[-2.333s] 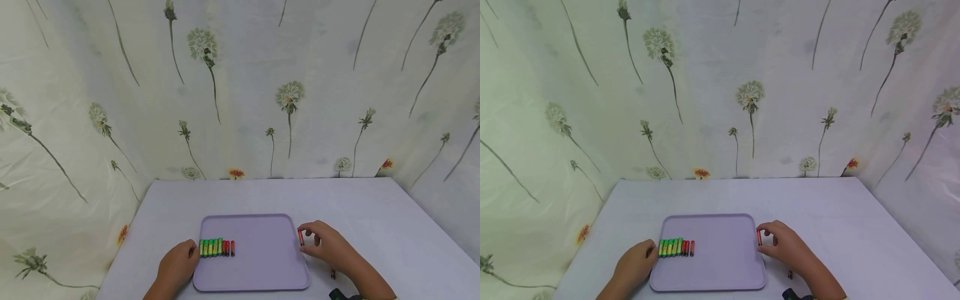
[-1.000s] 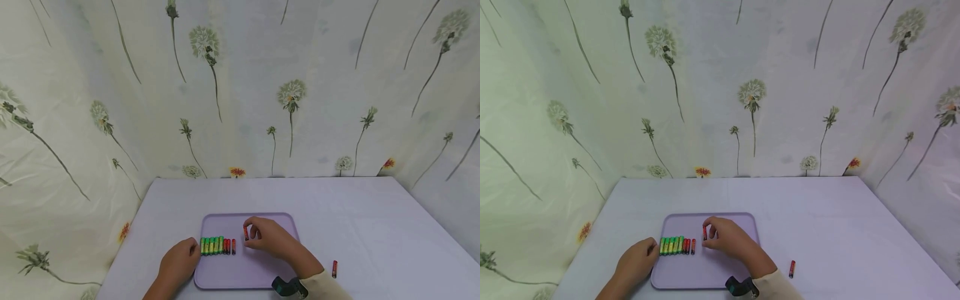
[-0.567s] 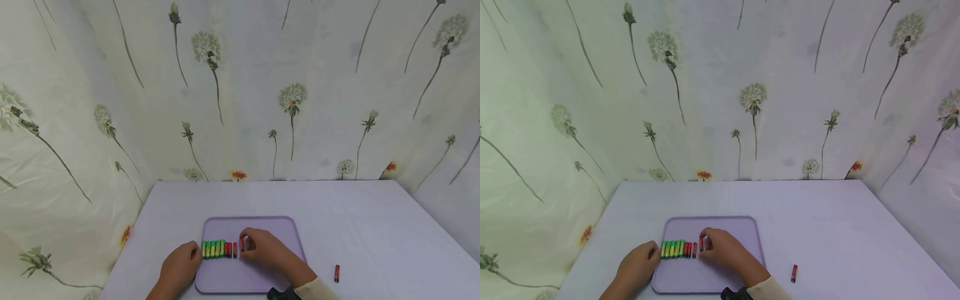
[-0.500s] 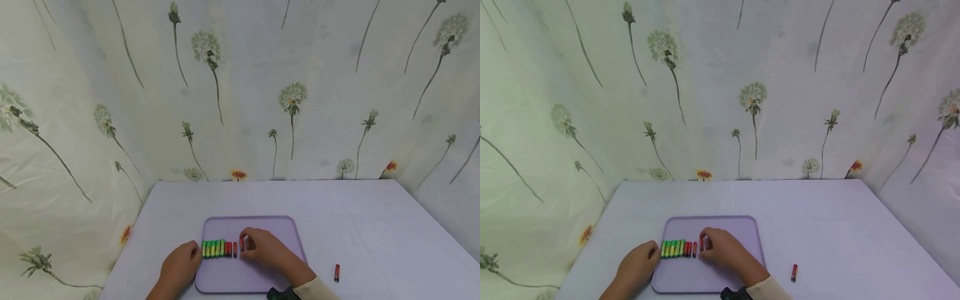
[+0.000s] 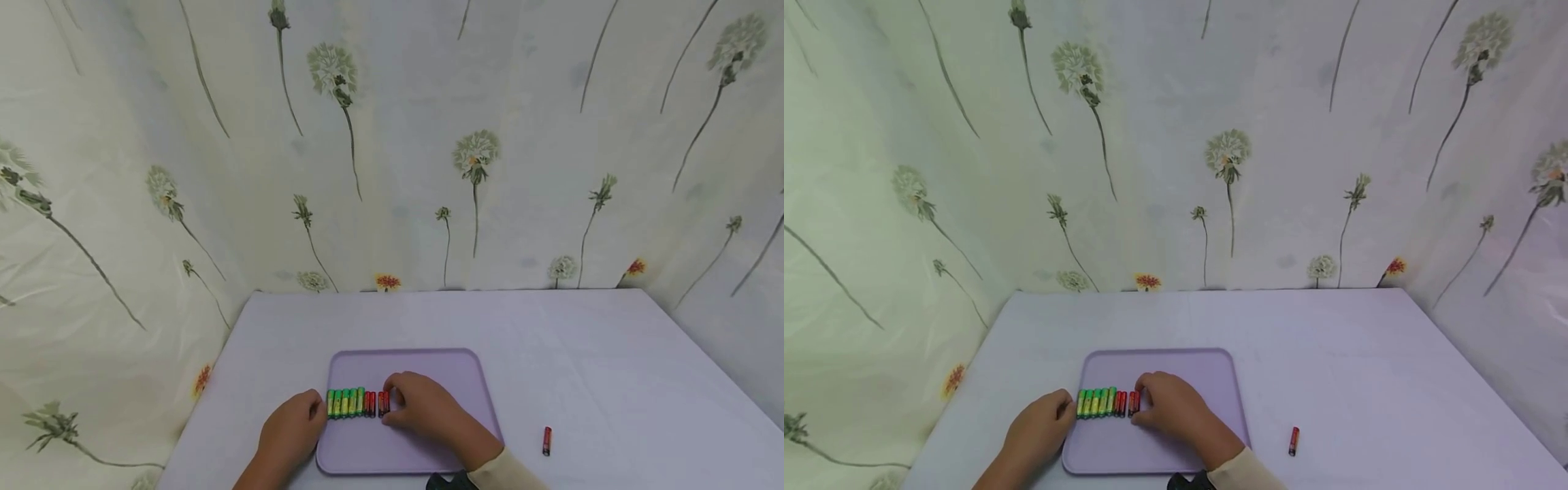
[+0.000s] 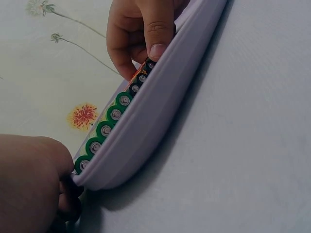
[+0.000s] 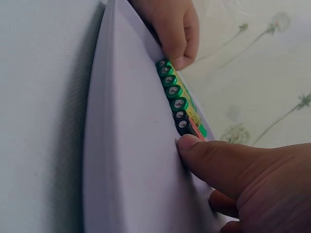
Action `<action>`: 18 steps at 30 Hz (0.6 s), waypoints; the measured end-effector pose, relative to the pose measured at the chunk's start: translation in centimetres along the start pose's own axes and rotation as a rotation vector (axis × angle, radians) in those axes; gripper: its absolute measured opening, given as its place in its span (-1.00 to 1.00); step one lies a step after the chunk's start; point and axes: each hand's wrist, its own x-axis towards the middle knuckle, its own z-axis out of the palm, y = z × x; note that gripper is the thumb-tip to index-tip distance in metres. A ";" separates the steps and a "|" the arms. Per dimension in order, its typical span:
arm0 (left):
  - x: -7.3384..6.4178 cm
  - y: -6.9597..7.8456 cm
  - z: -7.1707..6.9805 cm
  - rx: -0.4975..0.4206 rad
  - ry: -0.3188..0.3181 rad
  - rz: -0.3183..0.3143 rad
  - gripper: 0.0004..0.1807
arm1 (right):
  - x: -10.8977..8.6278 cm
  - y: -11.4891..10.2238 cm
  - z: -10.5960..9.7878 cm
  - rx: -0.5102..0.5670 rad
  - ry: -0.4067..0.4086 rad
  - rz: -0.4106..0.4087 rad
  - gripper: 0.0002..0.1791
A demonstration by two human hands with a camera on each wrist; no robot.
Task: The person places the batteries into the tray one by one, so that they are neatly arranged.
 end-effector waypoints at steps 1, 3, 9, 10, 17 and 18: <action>0.0 0.0 0.0 -0.001 0.004 0.001 -0.80 | 0.1 -0.1 0.0 -0.005 0.001 -0.003 -0.44; 0.1 -0.1 0.0 -0.001 0.010 0.004 -0.80 | 0.2 -0.2 0.0 -0.016 0.003 -0.010 -0.44; 0.1 0.0 -0.2 0.000 0.012 0.010 -0.79 | 0.4 -0.5 0.1 -0.033 0.004 -0.021 -0.44; 0.1 0.0 -0.2 0.001 0.010 0.009 -0.79 | 0.4 -0.6 0.1 -0.033 0.005 -0.021 -0.44; 0.0 0.1 -0.1 0.007 0.000 -0.005 -0.80 | 0.2 -0.3 0.4 -0.022 0.009 -0.013 -0.44; 0.0 0.1 -0.1 0.004 0.000 -0.005 -0.80 | 0.2 -0.2 0.4 -0.019 0.010 -0.011 -0.44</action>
